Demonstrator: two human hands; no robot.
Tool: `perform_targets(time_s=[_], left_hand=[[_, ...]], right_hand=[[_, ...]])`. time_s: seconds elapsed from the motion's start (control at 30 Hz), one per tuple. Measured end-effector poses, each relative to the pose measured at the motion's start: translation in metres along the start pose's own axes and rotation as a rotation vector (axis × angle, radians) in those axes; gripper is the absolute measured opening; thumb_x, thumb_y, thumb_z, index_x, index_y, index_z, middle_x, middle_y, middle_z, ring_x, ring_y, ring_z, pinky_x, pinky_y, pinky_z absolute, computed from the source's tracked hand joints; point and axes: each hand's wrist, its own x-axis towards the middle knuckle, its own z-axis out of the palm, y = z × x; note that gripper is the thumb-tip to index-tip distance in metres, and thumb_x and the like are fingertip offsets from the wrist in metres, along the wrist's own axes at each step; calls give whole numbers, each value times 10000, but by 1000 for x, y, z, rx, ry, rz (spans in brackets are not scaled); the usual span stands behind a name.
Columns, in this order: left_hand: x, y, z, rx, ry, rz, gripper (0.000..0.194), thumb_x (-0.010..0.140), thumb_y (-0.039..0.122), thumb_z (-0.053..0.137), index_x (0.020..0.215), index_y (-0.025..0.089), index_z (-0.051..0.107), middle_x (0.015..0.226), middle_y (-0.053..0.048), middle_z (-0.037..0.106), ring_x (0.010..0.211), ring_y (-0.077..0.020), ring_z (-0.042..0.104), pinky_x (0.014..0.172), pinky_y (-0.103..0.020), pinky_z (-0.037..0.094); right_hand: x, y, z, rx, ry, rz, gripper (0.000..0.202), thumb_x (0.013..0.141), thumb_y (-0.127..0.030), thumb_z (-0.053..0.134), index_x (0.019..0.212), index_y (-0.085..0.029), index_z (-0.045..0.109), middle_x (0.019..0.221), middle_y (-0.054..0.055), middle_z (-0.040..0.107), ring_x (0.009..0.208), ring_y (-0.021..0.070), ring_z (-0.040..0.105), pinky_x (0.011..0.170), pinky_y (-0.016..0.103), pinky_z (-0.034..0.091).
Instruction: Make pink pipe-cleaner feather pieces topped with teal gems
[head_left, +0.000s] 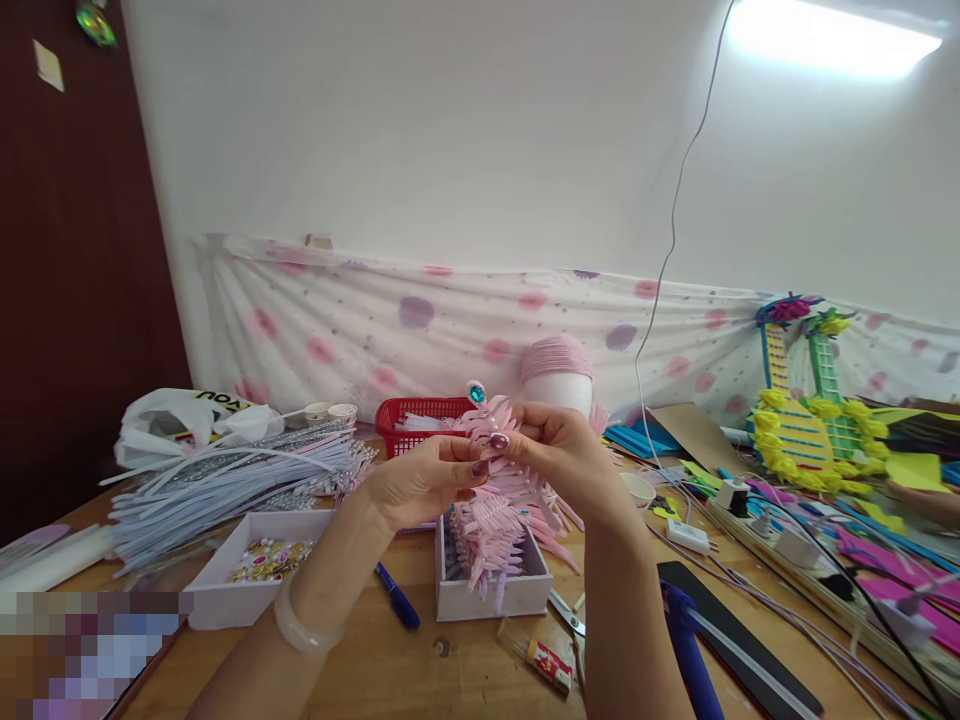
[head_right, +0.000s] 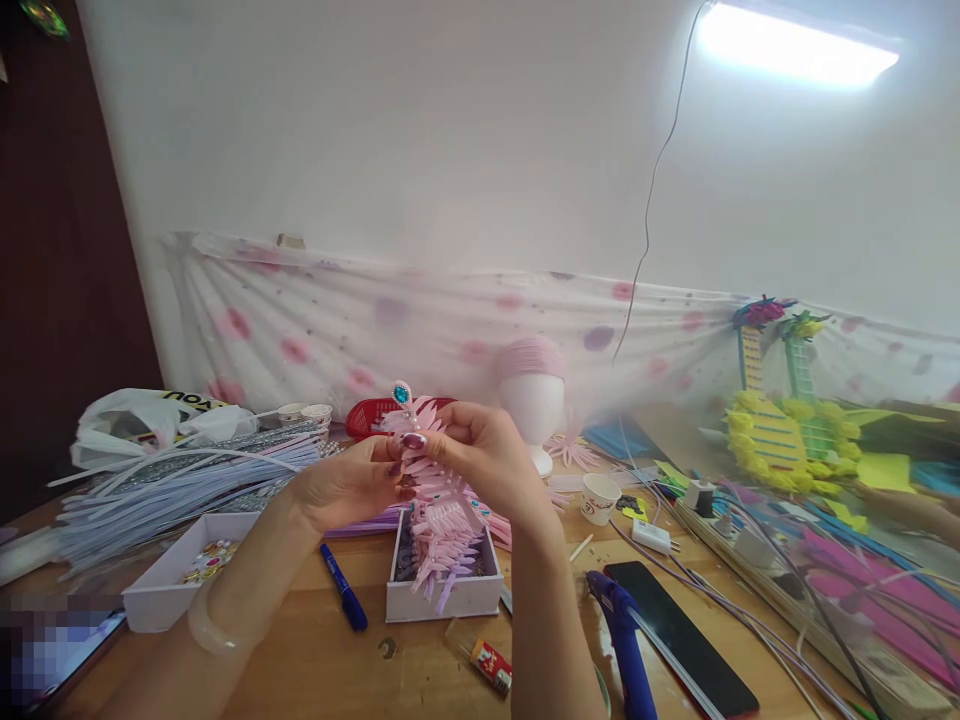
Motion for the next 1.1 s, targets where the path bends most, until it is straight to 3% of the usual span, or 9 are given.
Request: perform_targets(time_s=[0.17, 0.4, 0.53, 0.67, 0.9, 1.0, 1.1], left_hand=[[-7, 12, 2, 159, 0, 87, 402, 405, 353, 956, 674, 141, 744, 690, -3, 678, 689, -87, 551, 694, -222, 395], [-10, 11, 16, 360, 199, 293, 331, 488, 286, 923, 728, 150, 740, 736, -3, 694, 734, -126, 601, 747, -277, 457], [-12, 10, 19, 371, 262, 393, 263, 550, 277, 878, 727, 157, 725, 711, 5, 684, 691, -121, 605, 704, -266, 492], [-14, 11, 18, 476, 331, 488, 177, 660, 259, 787, 791, 167, 712, 757, 5, 666, 734, -128, 597, 693, -251, 498], [-23, 17, 16, 917, 339, 668, 97, 807, 234, 638, 768, 166, 696, 802, -11, 647, 826, -152, 587, 795, -275, 439], [-26, 21, 15, 918, 290, 649, 88, 795, 214, 640, 754, 171, 705, 811, -13, 654, 833, -156, 586, 805, -276, 426], [-26, 23, 12, 798, 229, 529, 67, 754, 223, 677, 755, 178, 727, 812, -11, 675, 819, -157, 588, 789, -275, 424]], right_hand=[[2, -2, -4, -25, 80, -2, 464, 637, -573, 779, 684, -159, 575, 527, -70, 401, 491, 59, 289, 453, 219, 173], [3, 1, -1, -69, 116, -42, 392, 678, -493, 783, 727, -153, 593, 531, -74, 412, 489, 59, 311, 455, 215, 189], [2, 2, -1, -31, 47, -73, 344, 711, -458, 776, 750, -160, 608, 583, -48, 496, 540, 82, 432, 491, 214, 318], [2, 1, -2, 55, -82, -74, 327, 702, -414, 798, 849, -161, 654, 742, 16, 636, 699, 134, 574, 660, 262, 481], [2, -5, 0, -21, -43, -73, 309, 664, -403, 820, 779, -151, 685, 784, 45, 654, 745, 153, 584, 670, 276, 501], [0, -5, -2, -76, -57, -38, 341, 678, -443, 799, 770, -142, 668, 744, 37, 621, 702, 140, 546, 599, 255, 459], [-3, -5, -4, -125, -79, 8, 356, 661, -446, 807, 720, -140, 635, 661, 5, 556, 613, 107, 467, 509, 230, 372]])
